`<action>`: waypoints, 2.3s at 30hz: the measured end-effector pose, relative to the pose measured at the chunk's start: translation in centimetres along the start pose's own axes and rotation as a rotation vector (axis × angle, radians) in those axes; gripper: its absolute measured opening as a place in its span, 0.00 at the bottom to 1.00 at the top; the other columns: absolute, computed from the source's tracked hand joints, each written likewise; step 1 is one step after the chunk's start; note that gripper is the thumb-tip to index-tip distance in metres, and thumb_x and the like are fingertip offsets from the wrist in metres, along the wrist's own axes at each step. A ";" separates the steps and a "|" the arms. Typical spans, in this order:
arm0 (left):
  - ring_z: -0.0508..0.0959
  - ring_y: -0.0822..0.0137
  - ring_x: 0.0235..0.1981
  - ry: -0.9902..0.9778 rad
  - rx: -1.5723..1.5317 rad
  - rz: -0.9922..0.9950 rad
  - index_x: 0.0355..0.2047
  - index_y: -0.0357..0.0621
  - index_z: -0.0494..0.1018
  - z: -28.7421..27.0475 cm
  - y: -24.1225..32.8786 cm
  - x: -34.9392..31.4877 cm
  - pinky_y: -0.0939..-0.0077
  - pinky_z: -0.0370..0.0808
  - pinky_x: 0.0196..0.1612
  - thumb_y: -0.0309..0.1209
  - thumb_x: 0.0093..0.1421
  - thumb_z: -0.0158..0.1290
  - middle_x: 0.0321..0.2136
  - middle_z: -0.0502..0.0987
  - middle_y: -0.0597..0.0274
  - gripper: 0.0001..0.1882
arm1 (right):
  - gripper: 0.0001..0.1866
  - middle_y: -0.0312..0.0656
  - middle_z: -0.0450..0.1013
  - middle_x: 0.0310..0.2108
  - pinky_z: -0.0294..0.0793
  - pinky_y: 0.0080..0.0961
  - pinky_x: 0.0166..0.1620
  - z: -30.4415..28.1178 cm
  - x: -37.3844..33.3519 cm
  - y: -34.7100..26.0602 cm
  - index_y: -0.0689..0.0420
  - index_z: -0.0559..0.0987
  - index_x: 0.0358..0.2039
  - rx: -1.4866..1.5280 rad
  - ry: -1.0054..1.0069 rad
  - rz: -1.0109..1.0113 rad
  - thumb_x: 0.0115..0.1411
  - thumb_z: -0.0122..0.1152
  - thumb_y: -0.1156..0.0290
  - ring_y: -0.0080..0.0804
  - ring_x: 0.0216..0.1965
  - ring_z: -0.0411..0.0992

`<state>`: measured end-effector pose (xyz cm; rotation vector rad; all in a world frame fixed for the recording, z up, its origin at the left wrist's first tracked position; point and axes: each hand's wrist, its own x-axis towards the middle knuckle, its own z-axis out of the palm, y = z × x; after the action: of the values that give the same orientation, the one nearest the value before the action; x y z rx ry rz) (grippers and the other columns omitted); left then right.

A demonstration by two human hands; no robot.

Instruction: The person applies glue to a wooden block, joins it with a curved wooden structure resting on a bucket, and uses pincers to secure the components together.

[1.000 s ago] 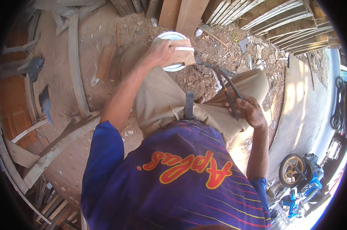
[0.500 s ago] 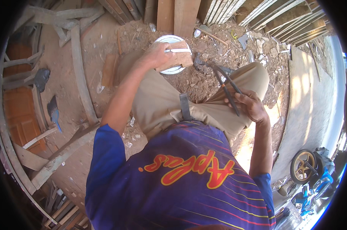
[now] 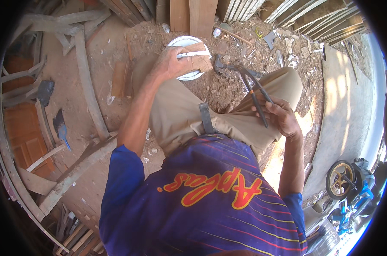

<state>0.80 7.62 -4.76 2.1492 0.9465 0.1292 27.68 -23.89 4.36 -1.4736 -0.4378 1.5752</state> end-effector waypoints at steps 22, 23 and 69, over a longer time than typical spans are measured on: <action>0.69 0.81 0.24 0.152 -1.532 -0.517 0.50 0.47 0.72 6.7 5.3 -5.8 0.86 0.65 0.24 0.39 0.71 0.55 0.27 0.72 0.73 0.13 | 0.19 0.40 0.79 0.35 0.75 0.22 0.31 6.4 6.9 -5.4 0.64 0.77 0.56 -0.713 -0.106 0.046 0.68 0.53 0.71 0.22 0.33 0.78; 0.66 0.80 0.22 0.173 -1.508 -0.521 0.49 0.48 0.72 6.7 5.1 -6.0 0.85 0.61 0.22 0.39 0.71 0.54 0.26 0.70 0.73 0.12 | 0.19 0.40 0.79 0.35 0.75 0.22 0.31 6.6 7.1 -5.3 0.64 0.77 0.56 -0.720 -0.113 0.049 0.68 0.53 0.71 0.22 0.33 0.78; 0.82 0.64 0.32 0.332 -0.481 -0.373 0.53 0.39 0.80 5.6 5.2 -6.4 0.67 0.77 0.44 0.38 0.66 0.52 0.34 0.84 0.46 0.21 | 0.23 0.59 0.78 0.34 0.76 0.43 0.40 9.9 9.1 -4.6 0.60 0.75 0.61 -1.222 -0.065 -0.425 0.66 0.57 0.75 0.54 0.35 0.80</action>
<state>1.37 -2.30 -3.86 1.5090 1.3353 0.4869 21.33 -11.15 4.67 -1.9596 -1.8363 0.9700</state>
